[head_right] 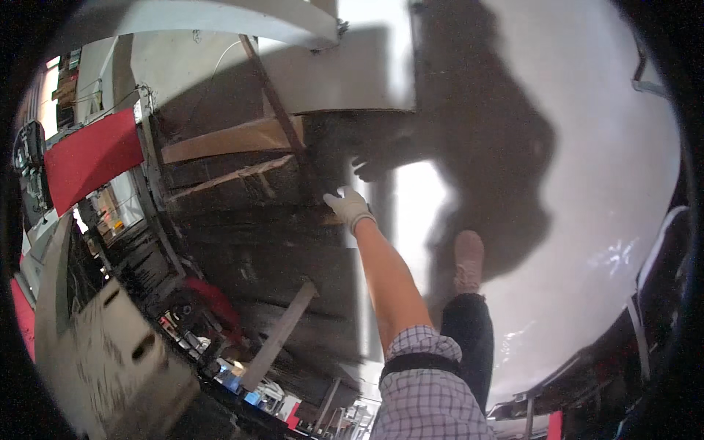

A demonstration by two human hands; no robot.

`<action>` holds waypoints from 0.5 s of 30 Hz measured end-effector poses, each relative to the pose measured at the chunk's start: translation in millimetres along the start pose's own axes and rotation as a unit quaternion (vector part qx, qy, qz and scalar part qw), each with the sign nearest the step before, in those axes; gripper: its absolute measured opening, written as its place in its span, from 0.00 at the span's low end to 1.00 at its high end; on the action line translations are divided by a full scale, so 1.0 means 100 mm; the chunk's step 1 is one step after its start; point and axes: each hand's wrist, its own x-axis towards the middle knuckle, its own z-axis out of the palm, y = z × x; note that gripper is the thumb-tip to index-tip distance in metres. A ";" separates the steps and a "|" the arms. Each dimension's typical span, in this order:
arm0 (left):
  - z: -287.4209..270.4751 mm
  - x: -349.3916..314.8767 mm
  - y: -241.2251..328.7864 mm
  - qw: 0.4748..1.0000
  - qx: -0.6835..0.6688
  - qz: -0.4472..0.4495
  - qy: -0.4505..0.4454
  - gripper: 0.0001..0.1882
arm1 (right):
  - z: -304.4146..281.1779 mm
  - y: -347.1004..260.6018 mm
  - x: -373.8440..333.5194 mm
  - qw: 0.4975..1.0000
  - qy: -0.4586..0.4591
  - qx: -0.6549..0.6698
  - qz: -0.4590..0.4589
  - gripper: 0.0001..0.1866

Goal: Operate an industrial saw to cut and process cardboard or wood materials.

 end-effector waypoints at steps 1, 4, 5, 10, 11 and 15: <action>0.02 0.09 0.01 1.000 -0.004 -0.001 -0.005 0.58 | 0.15 -0.04 0.21 0.999 0.032 0.024 -0.022 0.41; 0.08 0.24 0.06 1.000 -0.012 -0.004 -0.017 0.58 | 0.52 -0.10 0.47 0.995 0.052 0.084 -0.028 0.40; 0.12 0.26 0.05 1.000 -0.018 -0.003 -0.019 0.58 | 0.58 -0.12 0.49 0.992 0.046 0.115 -0.017 0.39; 0.05 0.18 0.06 0.998 -0.060 0.009 -0.017 0.58 | 0.68 -0.40 -0.35 0.989 0.106 -0.084 -0.064 0.20; 0.02 0.12 0.06 0.997 -0.069 0.014 -0.010 0.58 | 0.60 -0.41 -0.57 0.989 0.111 -0.083 -0.052 0.19; -0.14 -0.15 0.00 0.992 -0.119 0.038 0.019 0.58 | -0.09 -0.35 -1.79 0.985 0.148 -0.074 -0.058 0.14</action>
